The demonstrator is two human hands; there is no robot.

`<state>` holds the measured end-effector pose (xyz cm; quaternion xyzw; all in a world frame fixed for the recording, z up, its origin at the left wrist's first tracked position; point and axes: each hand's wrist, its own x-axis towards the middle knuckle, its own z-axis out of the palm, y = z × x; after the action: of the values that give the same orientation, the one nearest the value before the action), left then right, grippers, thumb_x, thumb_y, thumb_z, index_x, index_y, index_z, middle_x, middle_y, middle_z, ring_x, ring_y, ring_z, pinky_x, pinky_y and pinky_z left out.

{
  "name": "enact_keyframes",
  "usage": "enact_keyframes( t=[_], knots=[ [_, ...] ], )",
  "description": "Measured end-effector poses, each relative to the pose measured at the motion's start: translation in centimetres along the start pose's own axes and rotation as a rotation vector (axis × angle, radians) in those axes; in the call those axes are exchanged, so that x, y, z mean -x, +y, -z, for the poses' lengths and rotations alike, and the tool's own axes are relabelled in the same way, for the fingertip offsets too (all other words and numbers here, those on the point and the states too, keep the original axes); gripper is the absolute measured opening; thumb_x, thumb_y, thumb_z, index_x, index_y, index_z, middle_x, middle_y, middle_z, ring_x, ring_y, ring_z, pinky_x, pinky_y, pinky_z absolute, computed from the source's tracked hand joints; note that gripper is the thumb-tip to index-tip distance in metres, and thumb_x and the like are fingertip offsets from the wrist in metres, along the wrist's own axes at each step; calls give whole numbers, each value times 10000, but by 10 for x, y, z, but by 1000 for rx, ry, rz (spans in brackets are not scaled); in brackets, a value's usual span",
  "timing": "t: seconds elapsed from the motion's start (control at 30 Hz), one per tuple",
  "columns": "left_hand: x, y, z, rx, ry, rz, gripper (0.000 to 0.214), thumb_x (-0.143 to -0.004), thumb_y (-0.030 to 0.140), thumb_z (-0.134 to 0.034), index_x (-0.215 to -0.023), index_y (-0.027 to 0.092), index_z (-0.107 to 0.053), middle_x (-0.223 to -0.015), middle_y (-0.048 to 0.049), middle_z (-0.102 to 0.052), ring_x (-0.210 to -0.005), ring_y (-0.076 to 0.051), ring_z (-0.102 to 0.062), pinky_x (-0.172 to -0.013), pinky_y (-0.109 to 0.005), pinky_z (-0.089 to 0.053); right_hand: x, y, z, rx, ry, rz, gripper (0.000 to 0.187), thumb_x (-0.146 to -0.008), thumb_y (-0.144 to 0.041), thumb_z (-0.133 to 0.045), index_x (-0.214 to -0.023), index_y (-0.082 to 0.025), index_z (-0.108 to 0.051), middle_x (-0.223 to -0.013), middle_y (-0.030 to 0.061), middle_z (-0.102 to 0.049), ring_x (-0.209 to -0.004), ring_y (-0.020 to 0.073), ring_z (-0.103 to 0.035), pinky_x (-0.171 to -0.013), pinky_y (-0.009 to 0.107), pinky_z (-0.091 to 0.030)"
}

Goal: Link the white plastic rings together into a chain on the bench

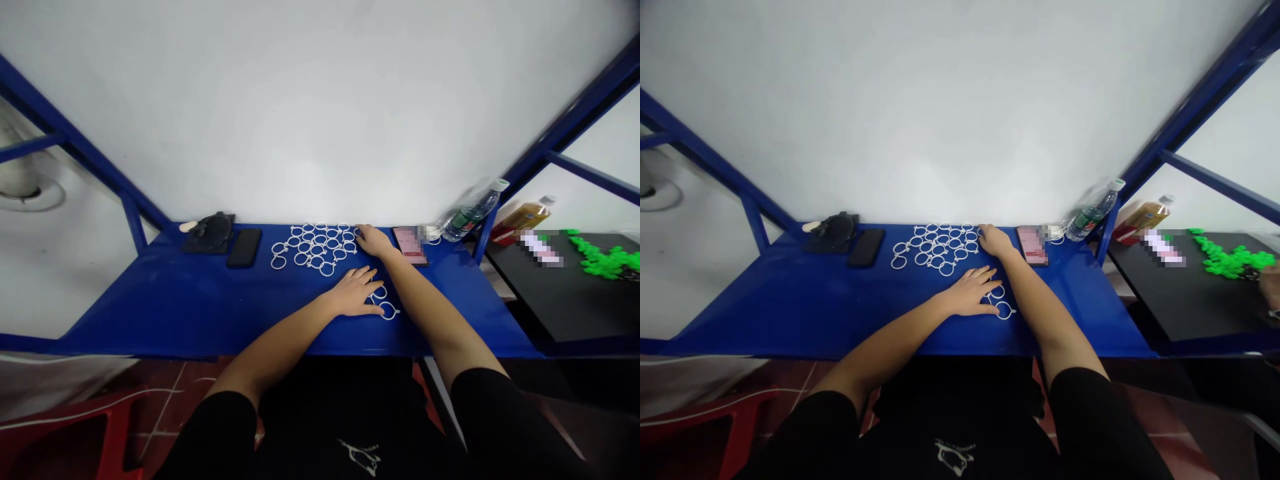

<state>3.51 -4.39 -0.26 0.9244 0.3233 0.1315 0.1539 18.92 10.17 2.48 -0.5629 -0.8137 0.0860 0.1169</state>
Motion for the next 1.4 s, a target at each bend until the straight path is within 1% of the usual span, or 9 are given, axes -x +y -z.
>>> enact_keyframes(
  t=[0.23,0.4,0.57,0.7,0.8,0.9,1.13,1.27,1.4],
  knots=[
    [3,7,3,-52,54,-6,722,-886,720,-638,-1425,240,-615,-1559,-169,-505,-1386,-392,-477,-1096,-547,-419,35,6,2,-92,-17,-66,606,-1055,-428,-491,-1554,-96,-411,-1128,169,-777,-1037,292,-734,-873,323,-512],
    [5,8,9,-24,106,-25,603,-898,694,-647,-1290,239,-701,-1367,-120,-652,-1199,-331,-591,-995,-460,-502,52,2,2,-33,-83,-39,460,-958,-461,-658,-1320,-177,-645,-1089,128,-785,-1003,287,-734,-817,310,-509],
    [3,5,13,41,156,-54,467,-941,610,-653,-1204,232,-724,-1199,-75,-733,-1096,-275,-669,-952,-411,-542,70,-5,3,-50,-81,-14,340,-890,-300,-681,-1224,-232,-683,-957,53,-785,-850,226,-718,-730,275,-478],
    [1,-6,21,40,344,30,299,-960,494,-680,-1080,231,-756,-1051,-57,-771,-977,-255,-714,-898,-413,-565,84,-8,2,-255,-4,27,396,-844,-182,-617,-1237,-221,-659,-886,18,-751,-755,186,-679,-685,263,-471],
    [2,-19,27,72,560,159,189,-990,373,-655,-1066,232,-756,-985,-49,-774,-930,-230,-716,-849,-390,-573,92,-10,2,-494,87,107,508,-869,-235,-606,-1374,-202,-571,-907,18,-741,-735,177,-669,-705,280,-517],
    [2,-30,31,109,678,236,193,-993,295,-649,-1150,225,-737,-1009,-46,-777,-946,-219,-714,-850,-379,-574,98,-17,5,-637,152,163,438,-920,-327,-597,-1341,-207,-595,-909,26,-749,-707,173,-661,-692,292,-536],
    [2,-38,30,72,705,141,179,-1023,303,-609,-993,219,-763,-953,-47,-776,-894,-195,-709,-833,-351,-556,104,-28,15,-615,208,259,255,-998,-387,-571,-1096,-214,-731,-931,58,-780,-799,190,-713,-727,295,-538],
    [3,-39,28,-17,671,119,223,-1032,294,-576,-920,204,-747,-861,-47,-746,-833,-190,-684,-792,-338,-528,103,-24,14,-599,247,372,197,-1012,-336,-581,-998,-212,-734,-874,47,-772,-772,180,-707,-713,286,-524],
    [3,-39,27,-75,632,105,250,-1015,259,-570,-822,203,-719,-808,-41,-726,-796,-189,-669,-766,-338,-503,102,-23,12,-589,222,406,157,-1001,-265,-571,-947,-216,-710,-858,33,-763,-756,174,-701,-700,284,-511]
  ],
)
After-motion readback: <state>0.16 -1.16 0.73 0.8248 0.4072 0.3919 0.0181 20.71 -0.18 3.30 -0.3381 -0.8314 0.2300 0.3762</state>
